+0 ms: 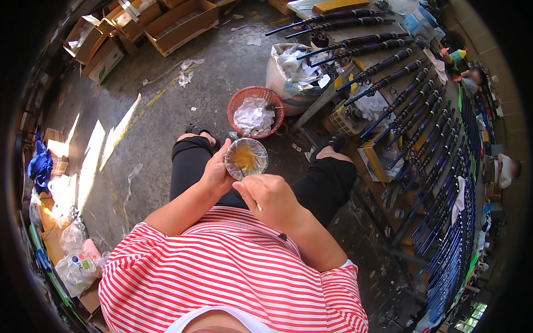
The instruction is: The person stirs a liquid in a small container with a stick, then adds dark powder from a blue bucket with a spoon and continues mixing.
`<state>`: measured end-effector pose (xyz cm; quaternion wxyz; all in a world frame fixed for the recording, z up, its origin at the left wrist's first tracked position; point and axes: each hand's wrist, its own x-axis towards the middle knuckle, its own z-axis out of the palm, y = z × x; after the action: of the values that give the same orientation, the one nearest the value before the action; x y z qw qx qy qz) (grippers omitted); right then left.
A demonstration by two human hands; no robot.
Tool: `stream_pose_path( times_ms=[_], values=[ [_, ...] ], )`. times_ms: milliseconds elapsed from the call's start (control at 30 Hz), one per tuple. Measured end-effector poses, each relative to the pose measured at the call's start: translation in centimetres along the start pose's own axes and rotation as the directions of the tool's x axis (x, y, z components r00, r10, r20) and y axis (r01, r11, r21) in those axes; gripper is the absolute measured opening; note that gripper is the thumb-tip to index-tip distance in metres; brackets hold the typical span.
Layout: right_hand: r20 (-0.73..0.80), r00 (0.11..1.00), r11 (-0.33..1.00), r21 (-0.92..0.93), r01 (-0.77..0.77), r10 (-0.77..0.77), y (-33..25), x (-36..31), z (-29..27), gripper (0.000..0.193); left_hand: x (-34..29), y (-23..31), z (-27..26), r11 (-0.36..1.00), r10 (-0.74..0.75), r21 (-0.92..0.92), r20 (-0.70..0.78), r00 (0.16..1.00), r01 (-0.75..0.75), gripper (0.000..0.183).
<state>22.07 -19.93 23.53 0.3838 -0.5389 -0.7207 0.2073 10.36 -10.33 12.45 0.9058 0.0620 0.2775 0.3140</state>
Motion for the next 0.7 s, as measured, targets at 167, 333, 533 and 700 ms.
stream_pose_path(
  times_ms=[167,333,533,700],
  values=[
    [-0.051,0.981,0.973,-0.125,-0.192,0.187,0.4,-0.1,-1.6,0.022,-0.1,0.1,-0.2,0.999,-0.001,-0.032,-0.002,1.000,0.001,0.040],
    [-0.121,0.993,0.997,-0.076,-0.026,0.017,0.3,0.1,-0.3,0.024,-0.3,0.3,-0.1,0.983,-0.089,-0.150,0.103,0.991,0.104,0.036],
    [-0.166,0.978,0.992,0.012,-0.129,0.129,0.0,-0.2,-1.4,0.026,-0.5,0.7,-0.4,0.975,-0.095,-0.178,0.209,0.973,0.133,0.035],
    [-0.168,0.978,0.992,0.014,-0.126,0.127,0.1,-0.4,-1.5,0.025,-0.6,0.6,-0.3,0.943,-0.146,-0.220,0.403,0.903,0.250,0.038]
  ],
)
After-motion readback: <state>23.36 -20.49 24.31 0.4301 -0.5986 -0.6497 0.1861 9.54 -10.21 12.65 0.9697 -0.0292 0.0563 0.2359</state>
